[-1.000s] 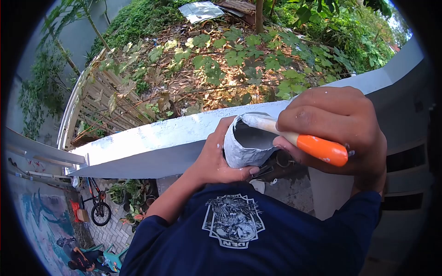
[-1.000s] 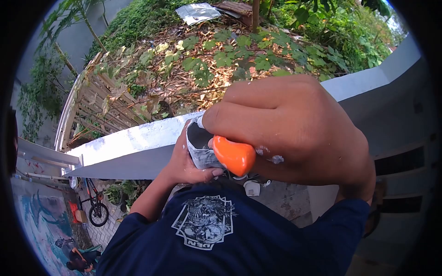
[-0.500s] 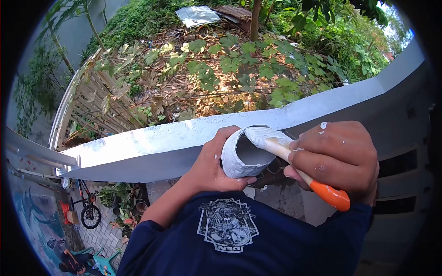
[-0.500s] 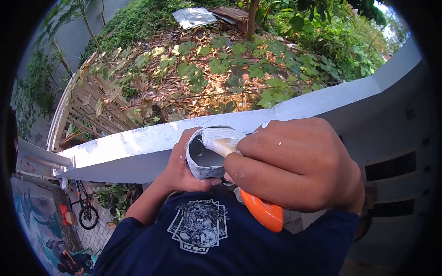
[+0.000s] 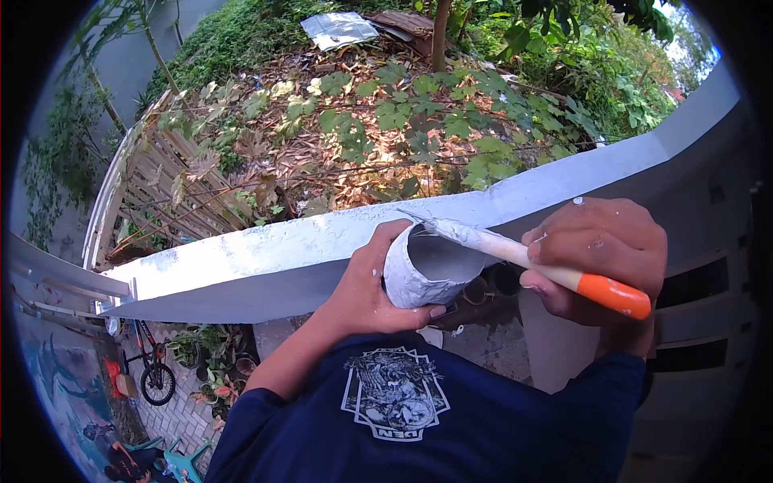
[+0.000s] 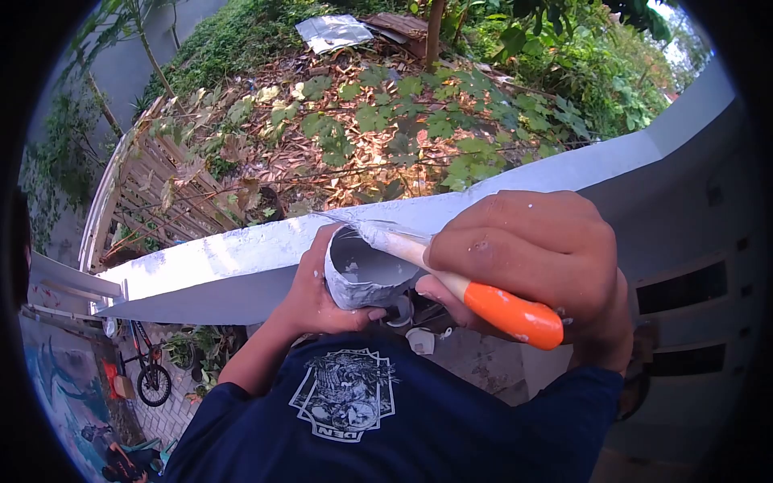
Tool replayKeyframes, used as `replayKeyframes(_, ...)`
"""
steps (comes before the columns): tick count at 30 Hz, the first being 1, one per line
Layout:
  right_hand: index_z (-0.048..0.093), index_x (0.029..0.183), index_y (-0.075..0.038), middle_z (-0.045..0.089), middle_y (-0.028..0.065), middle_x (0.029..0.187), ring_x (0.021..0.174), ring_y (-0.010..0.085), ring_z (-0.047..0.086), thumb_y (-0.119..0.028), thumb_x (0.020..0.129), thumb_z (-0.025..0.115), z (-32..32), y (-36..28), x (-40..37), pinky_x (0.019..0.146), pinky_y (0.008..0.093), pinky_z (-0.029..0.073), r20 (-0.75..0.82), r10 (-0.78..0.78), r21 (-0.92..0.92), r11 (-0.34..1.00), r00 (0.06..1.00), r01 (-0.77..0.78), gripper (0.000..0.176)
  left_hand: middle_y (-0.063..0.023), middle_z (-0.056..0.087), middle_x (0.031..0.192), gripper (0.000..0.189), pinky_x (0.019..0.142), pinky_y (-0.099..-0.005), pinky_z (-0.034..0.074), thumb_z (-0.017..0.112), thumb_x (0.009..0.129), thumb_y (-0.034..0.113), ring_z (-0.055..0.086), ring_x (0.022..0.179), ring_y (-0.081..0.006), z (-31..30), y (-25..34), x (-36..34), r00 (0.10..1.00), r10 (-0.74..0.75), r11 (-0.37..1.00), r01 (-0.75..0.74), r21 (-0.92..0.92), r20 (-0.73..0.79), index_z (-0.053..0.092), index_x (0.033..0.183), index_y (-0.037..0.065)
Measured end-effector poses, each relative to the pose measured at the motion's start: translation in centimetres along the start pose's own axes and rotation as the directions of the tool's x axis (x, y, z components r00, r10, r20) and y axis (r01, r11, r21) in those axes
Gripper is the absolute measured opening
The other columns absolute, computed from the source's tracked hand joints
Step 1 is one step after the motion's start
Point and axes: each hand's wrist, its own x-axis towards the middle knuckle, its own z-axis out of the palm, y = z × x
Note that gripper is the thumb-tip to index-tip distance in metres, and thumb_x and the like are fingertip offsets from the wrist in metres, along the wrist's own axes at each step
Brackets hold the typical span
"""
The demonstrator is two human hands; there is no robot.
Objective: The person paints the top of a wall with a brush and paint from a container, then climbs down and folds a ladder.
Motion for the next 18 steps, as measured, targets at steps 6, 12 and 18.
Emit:
replayKeyframes(6,0.068,0.086,0.000,0.069,0.0097,0.078,0.069,0.0209,0.068,-0.006,0.074,0.079,-1.2,2.5,-2.7,0.063,0.0299,0.054,-0.169,0.251,0.219,0.952,0.953,-0.212,0.017,-0.0176,0.061,0.122,0.092,0.097,-0.0388,0.047,0.090,0.065,0.035,0.063,0.113,-0.0280,0.7,-0.5,0.6,0.998,-0.068,0.997,0.068,-0.024,0.013,0.043,0.136,0.001)
replayKeyframes(12,0.064,0.100,0.002,0.066,0.0096,0.091,0.081,0.0163,0.065,-0.009,0.084,0.073,-3.0,4.5,-6.1,0.077,0.0296,0.051,-0.305,0.556,0.472,0.793,0.774,-0.384,0.021,-0.0170,0.062,0.122,0.093,0.098,-0.0383,0.047,0.090,0.063,0.037,0.063,0.112,-0.0271,1.6,-1.5,1.1,0.991,-0.132,0.991,0.133,-0.023,0.021,0.043,0.134,0.000)
replayKeyframes(18,0.062,0.108,0.001,0.067,0.0100,0.097,0.083,0.0195,0.071,-0.028,0.092,0.074,-8.6,11.6,-10.3,0.073,0.0299,0.063,-0.247,0.810,0.458,0.581,0.532,-0.672,0.035,-0.0173,0.061,0.122,0.095,0.097,-0.0385,0.048,0.090,0.062,0.036,0.063,0.112,-0.0262,3.1,-2.6,0.5,0.976,-0.218,0.965,0.216,-0.146,-0.002,0.041,0.133,-0.003)
